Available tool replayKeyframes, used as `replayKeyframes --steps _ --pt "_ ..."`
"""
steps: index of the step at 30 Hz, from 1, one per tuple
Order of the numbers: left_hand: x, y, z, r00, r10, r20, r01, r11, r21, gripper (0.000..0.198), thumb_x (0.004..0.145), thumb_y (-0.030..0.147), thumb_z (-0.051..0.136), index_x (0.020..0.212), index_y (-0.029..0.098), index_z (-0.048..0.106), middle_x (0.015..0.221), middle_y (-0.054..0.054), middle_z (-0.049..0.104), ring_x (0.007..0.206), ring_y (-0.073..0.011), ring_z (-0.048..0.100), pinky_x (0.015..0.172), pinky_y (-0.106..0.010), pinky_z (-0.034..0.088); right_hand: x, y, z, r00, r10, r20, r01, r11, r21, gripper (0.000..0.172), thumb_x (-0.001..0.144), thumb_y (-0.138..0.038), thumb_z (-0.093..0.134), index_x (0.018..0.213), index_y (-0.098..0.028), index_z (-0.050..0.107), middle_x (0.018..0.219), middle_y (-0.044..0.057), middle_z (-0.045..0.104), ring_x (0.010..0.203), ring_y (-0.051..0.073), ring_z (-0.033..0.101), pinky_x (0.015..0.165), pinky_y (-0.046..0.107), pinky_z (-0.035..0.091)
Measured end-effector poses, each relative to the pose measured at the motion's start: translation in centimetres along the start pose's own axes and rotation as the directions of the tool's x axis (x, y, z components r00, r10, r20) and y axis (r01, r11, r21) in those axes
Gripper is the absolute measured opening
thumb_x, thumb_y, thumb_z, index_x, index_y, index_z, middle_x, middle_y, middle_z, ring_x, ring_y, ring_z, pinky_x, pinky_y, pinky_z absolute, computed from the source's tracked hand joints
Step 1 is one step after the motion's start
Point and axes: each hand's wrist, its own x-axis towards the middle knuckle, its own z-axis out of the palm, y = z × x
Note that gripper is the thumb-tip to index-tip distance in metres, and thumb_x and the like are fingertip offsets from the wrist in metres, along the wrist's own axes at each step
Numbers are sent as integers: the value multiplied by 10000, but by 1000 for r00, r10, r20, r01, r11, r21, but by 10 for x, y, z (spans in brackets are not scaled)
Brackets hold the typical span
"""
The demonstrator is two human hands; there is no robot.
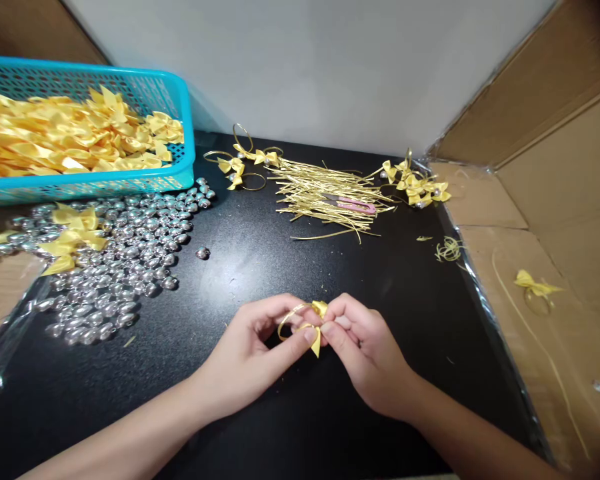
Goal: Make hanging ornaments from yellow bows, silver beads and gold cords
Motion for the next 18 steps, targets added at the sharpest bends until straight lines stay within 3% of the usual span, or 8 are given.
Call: replayKeyframes --steps 4,10,18 --pt "1 2 -2 999 -10 46 13 998 -53 54 849 182 672 797 181 684 667 41 643 629 -72 553 631 -176 437 0 -2 0 999 -29 -37 29 1000 -4 130 906 -203 521 776 -197 522 609 -49 582 474 64 437 464 187 320" --pt "3 3 -5 1000 8 -20 -12 980 -198 11 850 201 685 849 195 676 715 22 717 690 -85 653 682 -168 487 5 -5 -13 958 -260 -118 223 940 -260 112 873 -144 554 788 -169 622 681 -7 628 605 97 552 606 218 443" --pt "2 -2 -5 1000 -5 7 7 969 -246 43 853 224 693 863 185 678 717 17 709 687 -82 644 679 -165 484 9 0 -13 935 -351 -53 308 876 -371 146 876 -107 580 746 -144 635 645 -3 590 594 96 525 592 220 430"
